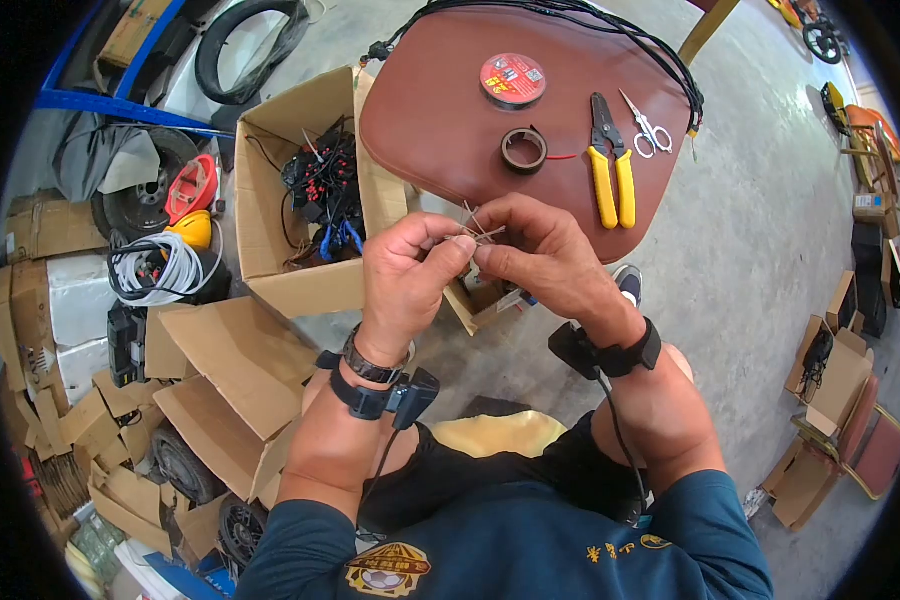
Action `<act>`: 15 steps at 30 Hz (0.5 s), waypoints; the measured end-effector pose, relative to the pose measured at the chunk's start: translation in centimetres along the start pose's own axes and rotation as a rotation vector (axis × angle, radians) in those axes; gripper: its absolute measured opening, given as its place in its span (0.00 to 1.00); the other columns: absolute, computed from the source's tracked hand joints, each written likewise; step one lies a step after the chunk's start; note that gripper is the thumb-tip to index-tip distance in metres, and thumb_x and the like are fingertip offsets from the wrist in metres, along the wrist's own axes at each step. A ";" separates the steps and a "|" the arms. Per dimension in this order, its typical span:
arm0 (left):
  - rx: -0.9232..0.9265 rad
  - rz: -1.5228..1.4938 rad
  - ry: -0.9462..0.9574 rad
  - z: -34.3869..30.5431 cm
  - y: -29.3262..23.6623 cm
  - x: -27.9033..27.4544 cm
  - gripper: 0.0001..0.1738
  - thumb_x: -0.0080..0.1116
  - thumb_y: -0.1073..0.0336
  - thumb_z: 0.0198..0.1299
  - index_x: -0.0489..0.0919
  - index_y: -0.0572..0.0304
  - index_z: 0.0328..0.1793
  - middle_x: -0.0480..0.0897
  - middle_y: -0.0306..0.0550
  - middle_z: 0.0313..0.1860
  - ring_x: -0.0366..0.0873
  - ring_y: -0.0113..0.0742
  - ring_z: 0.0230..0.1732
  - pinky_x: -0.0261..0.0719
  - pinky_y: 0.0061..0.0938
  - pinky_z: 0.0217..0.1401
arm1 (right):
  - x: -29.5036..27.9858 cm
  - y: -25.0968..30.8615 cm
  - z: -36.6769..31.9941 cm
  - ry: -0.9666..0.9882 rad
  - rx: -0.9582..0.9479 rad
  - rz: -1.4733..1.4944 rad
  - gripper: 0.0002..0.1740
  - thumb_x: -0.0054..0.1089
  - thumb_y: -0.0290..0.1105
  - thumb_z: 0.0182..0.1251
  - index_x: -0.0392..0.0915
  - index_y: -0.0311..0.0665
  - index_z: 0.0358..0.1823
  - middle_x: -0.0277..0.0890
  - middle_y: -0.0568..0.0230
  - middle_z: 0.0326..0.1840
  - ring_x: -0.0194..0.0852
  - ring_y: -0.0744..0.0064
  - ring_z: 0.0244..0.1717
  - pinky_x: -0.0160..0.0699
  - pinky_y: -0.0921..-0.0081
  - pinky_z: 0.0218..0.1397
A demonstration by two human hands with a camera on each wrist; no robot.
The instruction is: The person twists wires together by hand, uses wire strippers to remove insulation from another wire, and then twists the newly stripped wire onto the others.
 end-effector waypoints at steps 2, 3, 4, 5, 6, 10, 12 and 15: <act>-0.012 -0.044 -0.005 -0.1 0.3 0.1 0.07 0.62 0.69 0.63 0.81 0.66 0.43 0.83 0.39 0.28 0.76 0.21 0.26 0.71 0.16 0.29 | 0.0 -0.1 0.1 0.006 0.012 0.048 0.16 0.66 0.26 0.64 0.76 0.33 0.52 0.76 0.70 0.39 0.73 0.83 0.41 0.76 0.82 0.44; -0.015 -0.061 -0.006 0.0 0.5 0.0 0.07 0.62 0.69 0.63 0.81 0.66 0.43 0.83 0.39 0.28 0.76 0.21 0.26 0.71 0.16 0.29 | 0.0 -0.1 0.2 0.009 0.017 0.072 0.16 0.66 0.25 0.64 0.75 0.33 0.51 0.76 0.70 0.40 0.74 0.83 0.42 0.76 0.82 0.45; -0.017 -0.077 -0.007 0.0 0.6 0.1 0.07 0.62 0.69 0.63 0.81 0.66 0.43 0.83 0.40 0.28 0.75 0.21 0.26 0.71 0.16 0.29 | 0.0 0.0 0.2 -0.008 -0.015 0.108 0.16 0.65 0.24 0.64 0.74 0.33 0.51 0.75 0.69 0.41 0.73 0.83 0.43 0.76 0.82 0.45; -0.021 -0.128 -0.012 0.0 0.6 0.1 0.07 0.62 0.70 0.63 0.81 0.66 0.43 0.82 0.39 0.28 0.76 0.21 0.27 0.71 0.16 0.29 | 0.1 0.0 0.3 -0.025 -0.048 0.144 0.16 0.65 0.23 0.63 0.74 0.33 0.51 0.75 0.69 0.42 0.73 0.83 0.44 0.76 0.81 0.46; -0.024 -0.178 -0.018 -0.1 0.6 0.3 0.07 0.62 0.70 0.64 0.81 0.67 0.43 0.82 0.39 0.29 0.76 0.21 0.27 0.71 0.16 0.29 | 0.0 0.0 0.3 -0.041 -0.080 0.180 0.16 0.64 0.22 0.63 0.73 0.33 0.51 0.74 0.69 0.42 0.73 0.82 0.45 0.76 0.81 0.47; -0.055 -0.260 -0.057 -0.2 0.7 0.6 0.07 0.62 0.70 0.64 0.81 0.67 0.44 0.83 0.40 0.29 0.76 0.21 0.28 0.71 0.15 0.30 | -0.1 -0.2 0.4 -0.046 -0.184 0.145 0.15 0.63 0.20 0.64 0.72 0.33 0.51 0.73 0.68 0.44 0.72 0.82 0.47 0.77 0.80 0.49; -0.054 -0.250 -0.065 -0.2 0.6 0.7 0.07 0.62 0.70 0.64 0.81 0.67 0.44 0.82 0.40 0.29 0.76 0.21 0.28 0.71 0.15 0.30 | 0.0 -0.2 0.3 -0.047 -0.195 0.140 0.14 0.62 0.20 0.64 0.72 0.32 0.50 0.74 0.68 0.43 0.73 0.82 0.47 0.78 0.80 0.49; -0.044 -0.201 -0.057 -0.2 0.6 0.7 0.07 0.62 0.69 0.63 0.81 0.66 0.44 0.83 0.40 0.29 0.76 0.22 0.26 0.71 0.16 0.29 | -0.1 0.1 0.2 -0.032 -0.192 0.104 0.13 0.61 0.19 0.65 0.73 0.32 0.50 0.76 0.68 0.43 0.75 0.82 0.46 0.79 0.80 0.49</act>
Point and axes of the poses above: each hand's wrist, its own z-axis towards the middle knuckle, its own x-axis out of the palm, y = z × x, the point moved 6 cm from there along z, towards the middle knuckle
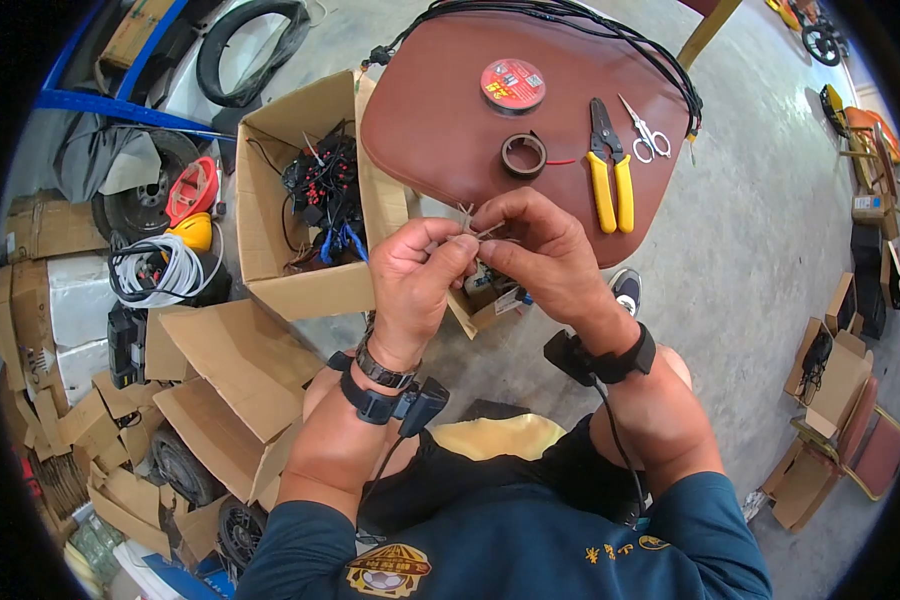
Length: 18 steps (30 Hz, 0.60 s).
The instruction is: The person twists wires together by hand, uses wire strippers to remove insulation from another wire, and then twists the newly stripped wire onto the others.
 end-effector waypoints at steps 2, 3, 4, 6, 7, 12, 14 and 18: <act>-0.001 0.034 0.013 0.0 0.1 -0.1 0.08 0.62 0.69 0.63 0.81 0.66 0.44 0.83 0.40 0.28 0.76 0.23 0.26 0.70 0.17 0.29 | 0.1 0.1 0.1 0.048 0.018 0.016 0.12 0.61 0.20 0.65 0.74 0.32 0.50 0.77 0.67 0.43 0.76 0.81 0.45 0.79 0.80 0.48; -0.007 0.045 0.021 0.0 0.1 -0.1 0.08 0.62 0.69 0.63 0.81 0.66 0.44 0.83 0.41 0.29 0.76 0.23 0.26 0.71 0.17 0.29 | 0.1 0.2 0.2 0.072 0.027 0.024 0.12 0.61 0.20 0.65 0.75 0.32 0.49 0.78 0.67 0.44 0.77 0.81 0.44 0.80 0.80 0.48; -0.013 0.056 0.029 0.0 0.2 -0.2 0.08 0.62 0.69 0.62 0.81 0.66 0.44 0.84 0.41 0.29 0.77 0.23 0.26 0.71 0.17 0.29 | 0.1 0.4 0.2 0.068 0.042 0.007 0.12 0.61 0.20 0.65 0.76 0.32 0.49 0.78 0.67 0.43 0.77 0.81 0.43 0.80 0.80 0.47; -0.005 0.071 0.043 0.1 0.1 -0.3 0.08 0.62 0.69 0.62 0.81 0.66 0.45 0.84 0.41 0.29 0.77 0.23 0.27 0.71 0.17 0.29 | -0.1 0.7 0.3 0.059 0.072 -0.027 0.11 0.61 0.20 0.65 0.77 0.32 0.48 0.79 0.66 0.43 0.78 0.81 0.42 0.80 0.81 0.47; -0.001 0.078 0.049 0.1 0.1 -0.3 0.09 0.62 0.69 0.62 0.81 0.67 0.45 0.84 0.41 0.29 0.77 0.23 0.27 0.71 0.17 0.29 | -0.2 0.7 0.2 0.057 0.072 -0.063 0.11 0.62 0.21 0.65 0.77 0.31 0.48 0.79 0.67 0.42 0.78 0.82 0.42 0.80 0.81 0.46; 0.009 0.118 0.033 -0.1 0.2 -0.2 0.08 0.62 0.69 0.62 0.82 0.67 0.44 0.83 0.41 0.28 0.77 0.23 0.27 0.71 0.16 0.29 | -0.8 0.5 0.2 0.053 0.093 -0.171 0.09 0.62 0.22 0.64 0.78 0.31 0.45 0.80 0.69 0.38 0.77 0.83 0.39 0.78 0.82 0.43; 0.021 0.127 0.027 -0.1 0.0 -0.1 0.08 0.62 0.69 0.62 0.82 0.67 0.43 0.83 0.41 0.28 0.77 0.23 0.26 0.71 0.16 0.28 | -1.1 0.5 0.3 0.036 0.110 -0.196 0.08 0.62 0.23 0.65 0.78 0.31 0.44 0.79 0.69 0.39 0.76 0.83 0.39 0.78 0.82 0.43; 0.045 0.121 -0.010 -0.1 -0.3 0.0 0.07 0.62 0.69 0.63 0.82 0.66 0.43 0.83 0.41 0.27 0.76 0.23 0.26 0.70 0.16 0.28 | -1.3 0.4 0.3 -0.003 0.108 -0.069 0.07 0.61 0.23 0.66 0.77 0.32 0.44 0.78 0.70 0.40 0.75 0.83 0.42 0.76 0.82 0.45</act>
Point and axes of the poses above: each hand's wrist, its own z-axis towards the middle knuckle, its own x-axis out of the palm, y = z × x, the point moved 6 cm from there along z, towards the middle knuckle
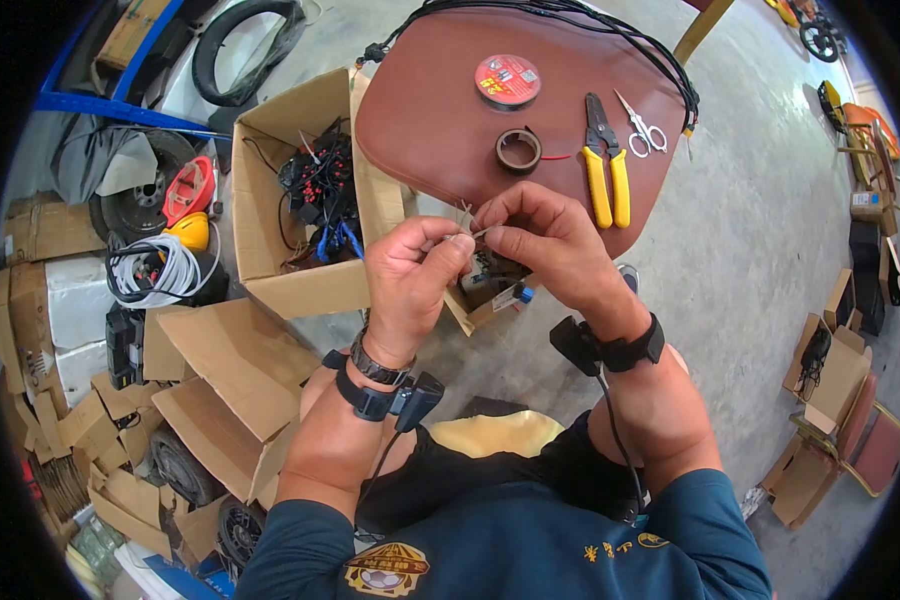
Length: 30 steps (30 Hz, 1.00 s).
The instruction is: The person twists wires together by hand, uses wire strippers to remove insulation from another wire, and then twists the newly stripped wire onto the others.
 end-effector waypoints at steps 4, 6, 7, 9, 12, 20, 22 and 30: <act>0.015 -0.043 -0.032 0.2 0.0 -0.4 0.07 0.61 0.70 0.63 0.81 0.66 0.43 0.82 0.42 0.27 0.74 0.23 0.25 0.70 0.17 0.28 | 0.2 0.0 -0.1 -0.010 0.023 0.072 0.07 0.61 0.23 0.66 0.77 0.32 0.44 0.78 0.69 0.42 0.73 0.83 0.46 0.75 0.81 0.49; 0.024 -0.077 -0.051 0.2 0.0 -0.6 0.06 0.60 0.70 0.63 0.80 0.66 0.43 0.82 0.42 0.27 0.73 0.24 0.24 0.69 0.18 0.28 | 0.1 -0.3 0.0 -0.005 0.018 0.082 0.07 0.61 0.22 0.66 0.77 0.31 0.44 0.78 0.69 0.44 0.73 0.83 0.47 0.75 0.80 0.51; 0.029 -0.094 -0.060 0.3 0.0 -0.7 0.06 0.60 0.71 0.63 0.80 0.66 0.43 0.82 0.42 0.27 0.73 0.24 0.24 0.69 0.19 0.28 | 0.1 -0.2 0.0 -0.002 -0.041 0.051 0.07 0.61 0.21 0.65 0.77 0.31 0.43 0.77 0.68 0.44 0.73 0.82 0.47 0.75 0.79 0.51; 0.031 -0.119 -0.060 0.4 0.1 -1.0 0.06 0.60 0.71 0.63 0.80 0.66 0.43 0.81 0.43 0.27 0.73 0.25 0.24 0.69 0.19 0.28 | 0.1 0.1 0.0 0.002 -0.159 -0.011 0.07 0.61 0.19 0.63 0.77 0.32 0.41 0.77 0.67 0.45 0.74 0.79 0.47 0.76 0.77 0.52; 0.039 -0.133 -0.071 0.6 0.0 -1.2 0.05 0.59 0.71 0.64 0.79 0.67 0.43 0.81 0.44 0.27 0.73 0.25 0.25 0.68 0.19 0.28 | 0.5 1.7 -0.3 0.006 -0.373 -0.365 0.08 0.62 0.16 0.58 0.78 0.34 0.38 0.77 0.64 0.45 0.78 0.69 0.46 0.77 0.74 0.51; 0.030 -0.134 -0.089 0.6 -0.2 -1.8 0.05 0.59 0.72 0.64 0.79 0.67 0.42 0.81 0.44 0.26 0.72 0.25 0.24 0.68 0.20 0.28 | 1.8 2.0 -0.7 0.007 -0.575 -0.742 0.10 0.63 0.16 0.53 0.80 0.36 0.37 0.78 0.60 0.43 0.79 0.61 0.47 0.78 0.70 0.48; 0.040 -0.115 -0.104 0.9 -0.1 -2.2 0.05 0.59 0.72 0.63 0.79 0.67 0.42 0.81 0.44 0.26 0.72 0.25 0.24 0.68 0.19 0.28 | 1.4 1.9 -0.5 0.024 -0.503 -0.655 0.12 0.58 0.15 0.55 0.81 0.35 0.39 0.78 0.60 0.44 0.79 0.65 0.47 0.78 0.71 0.49; 0.003 -0.018 -0.003 0.5 -0.5 -1.5 0.07 0.60 0.70 0.63 0.80 0.67 0.43 0.82 0.42 0.27 0.75 0.24 0.25 0.70 0.18 0.28 | -1.3 0.7 0.2 0.001 0.085 0.073 0.12 0.51 0.25 0.67 0.81 0.28 0.45 0.81 0.61 0.48 0.79 0.72 0.50 0.77 0.76 0.58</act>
Point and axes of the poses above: each hand's wrist, its own z-axis towards the middle knuckle, its own x-axis out of the palm, y = z × x, the point moved 6 cm from there along z, towards the middle knuckle
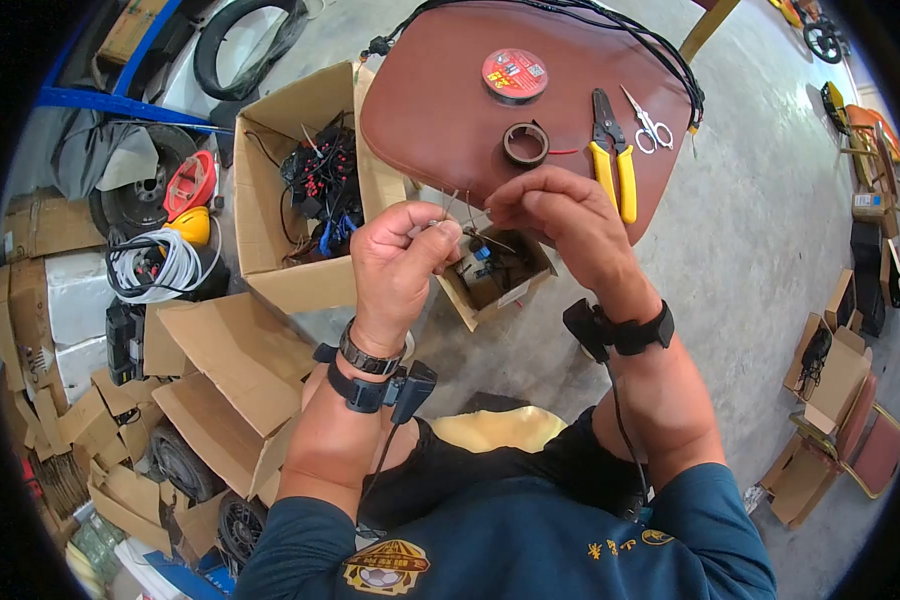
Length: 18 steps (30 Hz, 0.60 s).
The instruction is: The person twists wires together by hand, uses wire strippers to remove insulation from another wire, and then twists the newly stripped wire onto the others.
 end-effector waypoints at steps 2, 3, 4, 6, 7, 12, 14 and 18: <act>-0.001 0.027 0.029 0.0 0.1 0.3 0.07 0.61 0.69 0.62 0.80 0.67 0.43 0.82 0.41 0.27 0.76 0.23 0.25 0.70 0.18 0.27 | 0.6 0.0 0.0 0.009 -0.005 -0.156 0.11 0.58 0.30 0.68 0.82 0.31 0.46 0.81 0.70 0.38 0.76 0.82 0.41 0.75 0.81 0.47; -0.004 0.034 0.044 -0.1 0.1 0.4 0.08 0.61 0.69 0.62 0.80 0.67 0.43 0.82 0.41 0.27 0.76 0.23 0.25 0.70 0.17 0.27 | 1.0 -0.1 -0.2 0.037 0.039 -0.158 0.11 0.58 0.30 0.67 0.82 0.32 0.46 0.81 0.70 0.37 0.76 0.82 0.40 0.75 0.81 0.45; -0.005 0.040 0.057 -0.1 0.2 0.5 0.08 0.62 0.69 0.62 0.80 0.67 0.43 0.82 0.41 0.27 0.75 0.23 0.25 0.70 0.17 0.27 | 1.4 -0.1 -0.4 0.068 0.081 -0.160 0.11 0.58 0.30 0.67 0.82 0.32 0.45 0.80 0.71 0.36 0.76 0.83 0.39 0.75 0.82 0.44; -0.017 0.042 0.074 -0.1 0.3 0.6 0.08 0.62 0.69 0.61 0.81 0.67 0.42 0.82 0.40 0.26 0.75 0.22 0.25 0.70 0.17 0.28 | 1.7 -0.4 -0.4 0.093 0.123 -0.213 0.10 0.59 0.31 0.67 0.82 0.32 0.43 0.80 0.71 0.33 0.76 0.84 0.34 0.76 0.83 0.39; -0.024 0.043 0.083 -0.2 0.3 0.8 0.08 0.63 0.68 0.61 0.81 0.66 0.42 0.82 0.40 0.26 0.75 0.21 0.25 0.70 0.16 0.28 | 1.6 -0.5 -0.4 0.091 0.152 -0.187 0.09 0.59 0.31 0.67 0.82 0.32 0.42 0.80 0.70 0.32 0.76 0.83 0.33 0.77 0.82 0.38; 0.000 0.041 0.087 -0.5 0.1 1.5 0.07 0.63 0.69 0.61 0.81 0.66 0.41 0.81 0.39 0.26 0.74 0.20 0.26 0.70 0.16 0.29 | 1.6 -1.2 -0.4 0.082 0.172 -0.099 0.09 0.58 0.30 0.67 0.80 0.31 0.39 0.79 0.67 0.30 0.78 0.81 0.32 0.80 0.81 0.38; 0.021 0.067 0.087 -0.6 0.0 1.7 0.06 0.63 0.70 0.61 0.81 0.66 0.41 0.81 0.38 0.26 0.74 0.20 0.26 0.70 0.16 0.29 | 1.5 -1.2 -0.5 0.061 0.173 -0.102 0.09 0.58 0.30 0.67 0.79 0.30 0.38 0.79 0.67 0.30 0.78 0.81 0.32 0.79 0.81 0.38; 0.075 0.100 0.087 -0.8 -0.3 2.0 0.05 0.63 0.72 0.60 0.81 0.66 0.41 0.81 0.37 0.27 0.74 0.19 0.27 0.70 0.15 0.29 | 1.4 -1.8 -0.5 0.025 0.171 -0.080 0.08 0.56 0.30 0.67 0.78 0.31 0.38 0.79 0.66 0.30 0.78 0.80 0.32 0.79 0.81 0.39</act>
Point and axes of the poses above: each hand's wrist, its own z-axis towards the middle knuckle, its own x-axis out of the palm, y = z × x, the point moved 6 cm from there along z, towards the middle knuckle
